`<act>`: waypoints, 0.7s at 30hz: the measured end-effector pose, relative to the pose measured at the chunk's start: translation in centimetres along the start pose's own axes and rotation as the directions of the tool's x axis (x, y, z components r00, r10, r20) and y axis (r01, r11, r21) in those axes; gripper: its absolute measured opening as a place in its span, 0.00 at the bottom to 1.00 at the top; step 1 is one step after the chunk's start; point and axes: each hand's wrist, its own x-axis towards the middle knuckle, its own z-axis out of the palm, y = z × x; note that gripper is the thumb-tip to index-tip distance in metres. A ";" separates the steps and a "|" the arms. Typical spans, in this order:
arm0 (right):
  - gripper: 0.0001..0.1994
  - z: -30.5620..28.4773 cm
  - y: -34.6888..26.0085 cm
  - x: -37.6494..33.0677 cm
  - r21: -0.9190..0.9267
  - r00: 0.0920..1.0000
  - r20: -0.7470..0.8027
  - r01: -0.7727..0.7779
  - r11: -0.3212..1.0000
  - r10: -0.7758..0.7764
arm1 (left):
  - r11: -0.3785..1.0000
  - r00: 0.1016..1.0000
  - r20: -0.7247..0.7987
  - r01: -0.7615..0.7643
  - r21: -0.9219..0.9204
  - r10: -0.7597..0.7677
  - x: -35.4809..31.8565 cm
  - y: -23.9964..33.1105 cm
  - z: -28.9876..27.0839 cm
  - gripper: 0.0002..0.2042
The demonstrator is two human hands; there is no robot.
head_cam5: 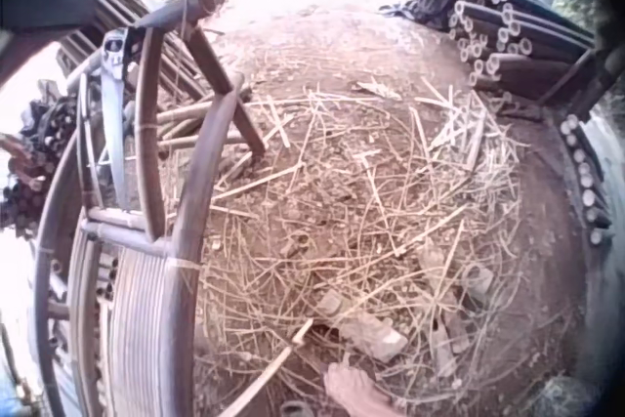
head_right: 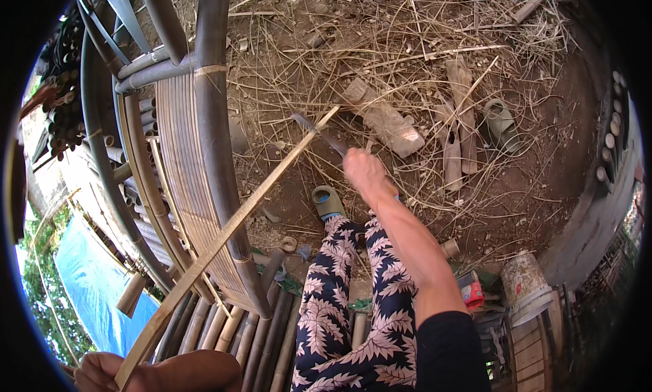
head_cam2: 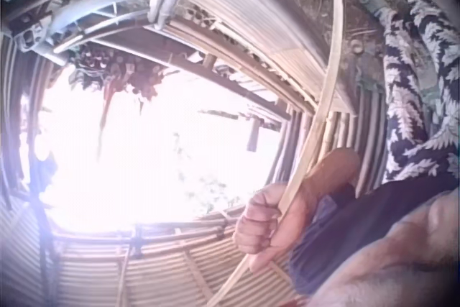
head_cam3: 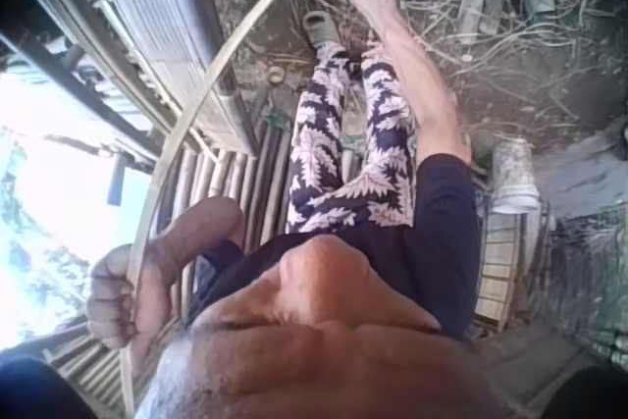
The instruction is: The person scrapes a bamboo strip with a knife and then places it into a pre-assembled bamboo structure.
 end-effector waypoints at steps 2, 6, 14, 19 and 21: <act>0.14 0.0 3.7 1.2 0.032 0.977 -0.143 -0.156 0.987 0.159 | 0.996 0.998 -0.067 -0.014 0.092 0.021 0.7 0.6 -1.6 0.20; 0.15 -3.0 -2.3 -5.2 0.397 0.965 -0.261 0.144 0.906 -0.039 | 0.977 0.961 -0.185 0.213 0.026 -0.204 1.8 4.6 -5.2 0.19; 0.17 -13.8 -18.3 -19.6 0.858 0.900 0.135 0.103 -0.503 0.414 | 0.925 0.840 -0.386 0.346 -0.157 -0.380 3.7 20.4 -11.0 0.21; 0.11 -24.8 -20.0 -27.8 0.927 0.904 -0.092 0.231 -0.297 0.417 | 0.403 0.203 -0.599 0.889 -0.219 -0.775 -0.8 26.6 -10.9 0.18; 0.12 -26.9 -20.4 -31.1 0.940 0.888 -0.211 0.298 -0.164 0.409 | -0.022 0.044 -0.168 0.930 0.367 -0.985 -4.1 29.5 -11.9 0.20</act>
